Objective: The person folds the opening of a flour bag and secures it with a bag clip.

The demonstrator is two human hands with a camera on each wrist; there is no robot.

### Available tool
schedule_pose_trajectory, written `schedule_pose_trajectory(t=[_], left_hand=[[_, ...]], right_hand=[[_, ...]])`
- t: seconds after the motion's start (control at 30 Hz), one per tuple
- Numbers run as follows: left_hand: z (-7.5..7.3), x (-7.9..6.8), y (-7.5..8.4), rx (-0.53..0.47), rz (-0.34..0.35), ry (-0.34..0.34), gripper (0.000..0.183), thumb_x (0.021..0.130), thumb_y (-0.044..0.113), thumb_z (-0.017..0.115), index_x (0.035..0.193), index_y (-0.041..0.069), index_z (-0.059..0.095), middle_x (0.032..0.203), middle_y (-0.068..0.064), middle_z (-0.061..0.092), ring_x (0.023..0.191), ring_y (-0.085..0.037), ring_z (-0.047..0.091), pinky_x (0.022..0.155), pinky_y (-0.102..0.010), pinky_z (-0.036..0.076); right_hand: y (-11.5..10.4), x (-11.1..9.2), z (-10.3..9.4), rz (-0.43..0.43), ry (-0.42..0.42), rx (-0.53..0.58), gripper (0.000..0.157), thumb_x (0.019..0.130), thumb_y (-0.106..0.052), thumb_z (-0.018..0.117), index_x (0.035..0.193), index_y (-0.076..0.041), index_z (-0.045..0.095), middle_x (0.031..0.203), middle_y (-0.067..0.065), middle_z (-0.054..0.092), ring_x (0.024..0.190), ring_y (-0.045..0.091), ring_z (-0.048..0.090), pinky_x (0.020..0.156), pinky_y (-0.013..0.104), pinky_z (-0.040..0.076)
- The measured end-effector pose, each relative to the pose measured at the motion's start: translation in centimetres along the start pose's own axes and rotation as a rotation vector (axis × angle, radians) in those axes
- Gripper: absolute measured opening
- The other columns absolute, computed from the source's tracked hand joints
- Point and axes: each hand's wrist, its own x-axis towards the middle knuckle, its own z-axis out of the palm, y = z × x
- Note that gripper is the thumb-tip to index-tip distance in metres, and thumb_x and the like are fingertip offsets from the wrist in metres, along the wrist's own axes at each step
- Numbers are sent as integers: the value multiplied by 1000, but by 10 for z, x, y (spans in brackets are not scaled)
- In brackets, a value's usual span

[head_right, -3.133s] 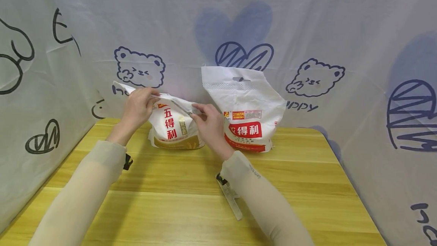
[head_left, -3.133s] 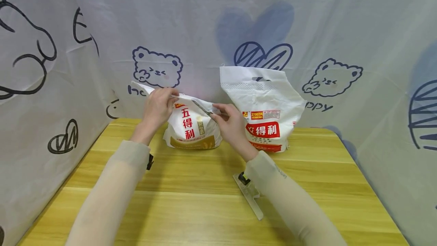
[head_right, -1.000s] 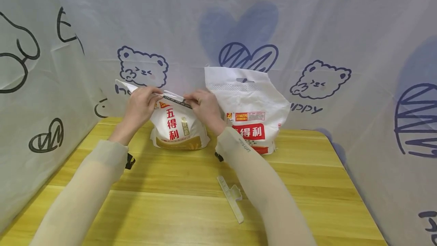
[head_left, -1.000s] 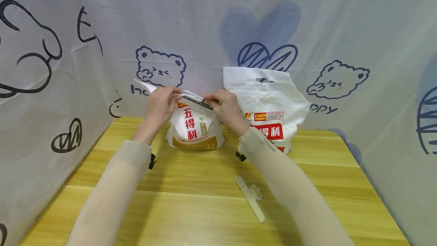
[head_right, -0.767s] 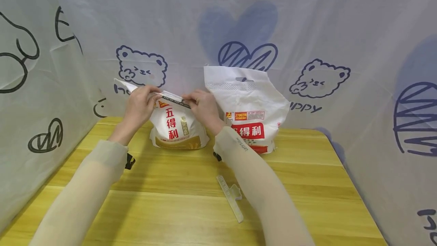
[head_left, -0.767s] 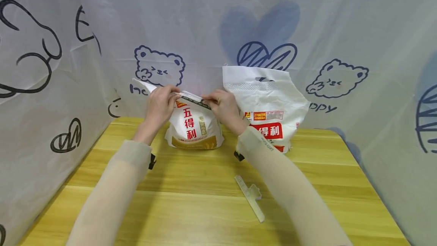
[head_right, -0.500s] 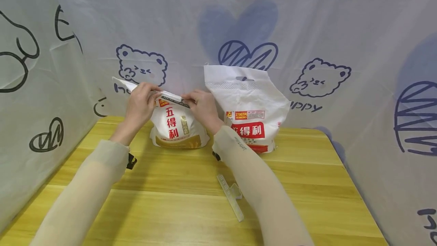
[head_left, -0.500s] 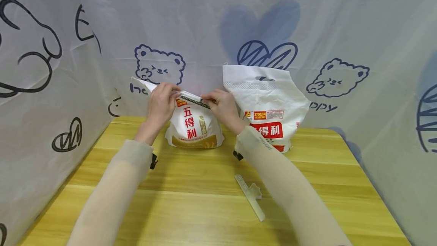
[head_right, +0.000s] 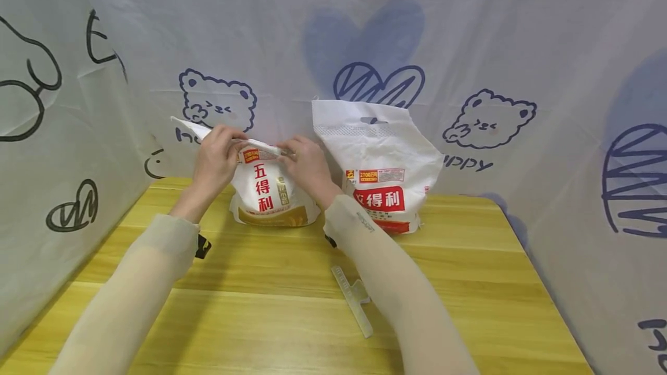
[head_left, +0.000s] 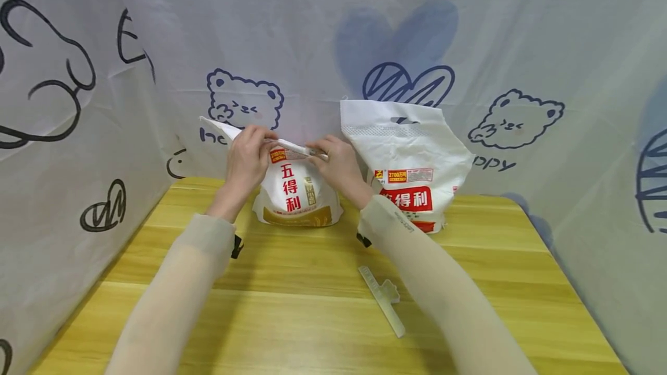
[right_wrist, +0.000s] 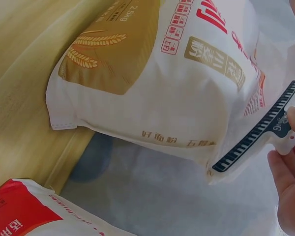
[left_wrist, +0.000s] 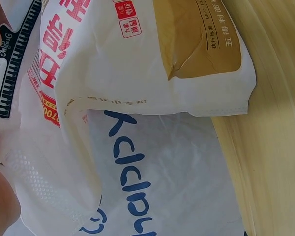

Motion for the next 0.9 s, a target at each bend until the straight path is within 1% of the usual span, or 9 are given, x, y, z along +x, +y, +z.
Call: schedule_pose_trajectory(t=[0.13, 0.23, 0.3, 0.47, 0.63, 0.73, 0.8, 0.9], left_hand=[[3, 0, 3, -6, 1, -14, 12, 95, 5, 73, 105, -1, 70, 103, -17, 67, 94, -37, 63, 90, -50, 53], [3, 0, 5, -17, 10, -5, 15, 94, 4, 74, 108, -1, 69, 106, -18, 68, 98, -37, 64, 94, -51, 52], [2, -2, 7, -28, 9, 2, 18, 94, 4, 74, 111, -1, 69, 111, -18, 68, 104, -37, 63, 99, -51, 50], [-2, -7, 13, -67, 11, 53, 29, 94, 3, 74, 122, -1, 68, 125, -18, 66, 119, -37, 61, 110, -50, 45], [-2, -15, 18, -106, 28, 128, 41, 94, 4, 75, 133, 0, 64, 138, -18, 63, 133, -35, 55, 120, -43, 37], [-2, -22, 22, -146, -3, 163, 45, 94, 5, 75, 137, -1, 62, 145, -18, 59, 142, -36, 48, 125, -42, 30], [-2, -27, 25, -172, -38, 172, 49, 94, 7, 75, 140, 0, 59, 150, -18, 55, 147, -37, 42, 127, -43, 25], [2, -34, 32, -204, -89, 174, 54, 96, 12, 74, 145, 1, 55, 156, -17, 49, 151, -38, 35, 129, -44, 20]], right_hand=[[3, -5, -3, 5, 18, -3, 32, 90, -12, 82, 120, -9, 75, 111, 7, 72, 100, 23, 68, 92, 33, 57], [6, -7, -6, -12, 14, 10, 35, 91, -13, 81, 125, -8, 73, 114, 9, 72, 103, 25, 68, 94, 34, 57], [7, -9, -8, -10, 4, 28, 38, 92, -14, 80, 129, -8, 71, 120, 10, 71, 109, 26, 68, 98, 35, 56], [6, -16, -14, -2, -12, 76, 47, 95, -15, 77, 139, -7, 64, 136, 11, 67, 126, 27, 63, 111, 39, 49], [6, -27, -20, -19, 15, 98, 51, 96, -16, 76, 144, -11, 61, 145, 8, 63, 132, 26, 60, 115, 39, 45], [6, -34, -24, -52, 63, 140, 50, 96, -15, 76, 143, -9, 61, 145, 9, 63, 133, 26, 59, 116, 37, 44], [6, -38, -26, -82, 100, 175, 49, 95, -13, 75, 142, -6, 62, 144, 10, 63, 134, 27, 58, 117, 36, 43], [9, -47, -33, -120, 152, 204, 47, 95, -10, 75, 140, -3, 63, 143, 13, 64, 135, 27, 58, 118, 33, 41]])
